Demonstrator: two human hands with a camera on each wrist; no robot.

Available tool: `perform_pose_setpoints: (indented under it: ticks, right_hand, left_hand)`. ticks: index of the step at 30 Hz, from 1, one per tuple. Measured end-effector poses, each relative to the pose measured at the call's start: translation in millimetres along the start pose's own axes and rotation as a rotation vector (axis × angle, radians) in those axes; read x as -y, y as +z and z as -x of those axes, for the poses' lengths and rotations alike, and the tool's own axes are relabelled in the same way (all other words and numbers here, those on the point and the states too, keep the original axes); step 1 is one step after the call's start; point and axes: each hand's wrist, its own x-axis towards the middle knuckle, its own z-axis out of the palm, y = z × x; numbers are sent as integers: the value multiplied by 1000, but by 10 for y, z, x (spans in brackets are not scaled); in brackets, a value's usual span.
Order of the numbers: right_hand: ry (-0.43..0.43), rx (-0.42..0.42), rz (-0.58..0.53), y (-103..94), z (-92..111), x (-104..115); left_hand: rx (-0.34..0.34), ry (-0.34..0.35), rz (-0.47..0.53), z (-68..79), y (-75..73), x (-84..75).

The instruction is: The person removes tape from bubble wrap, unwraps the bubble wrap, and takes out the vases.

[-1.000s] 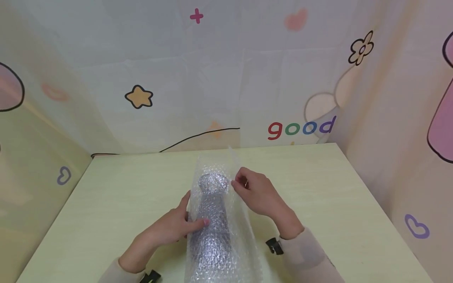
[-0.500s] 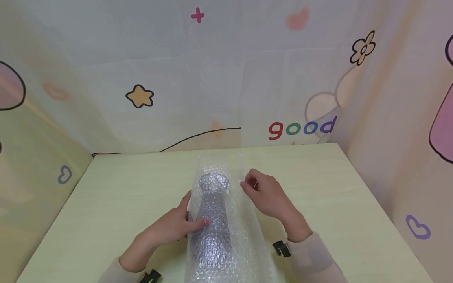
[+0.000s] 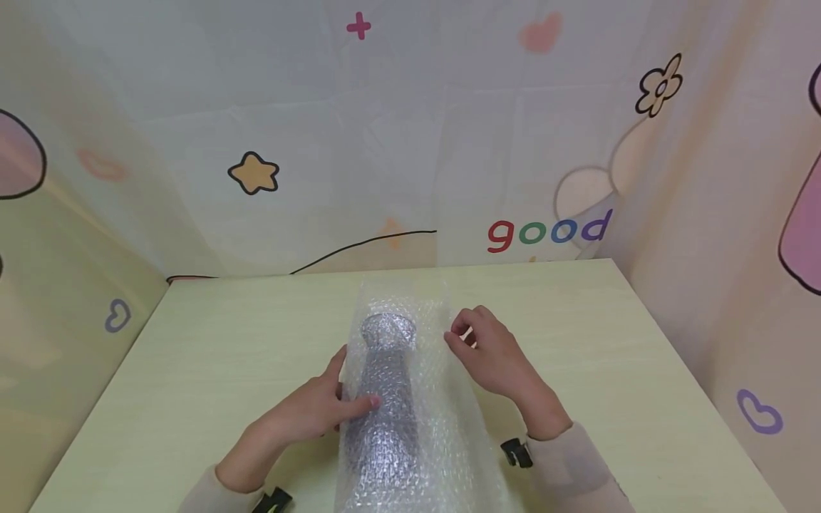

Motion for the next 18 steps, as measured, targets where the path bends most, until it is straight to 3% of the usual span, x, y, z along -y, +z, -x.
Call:
perform_pose_setpoints:
  ticks: [9,18]
  right_hand:
    - [99,52,-118,-40,19,-19]
    - [100,67,-136,-99,52,-67]
  left_hand:
    - [-5,-14,-10,13,-3,-15]
    - [-1,-17,3,19,-17,-16]
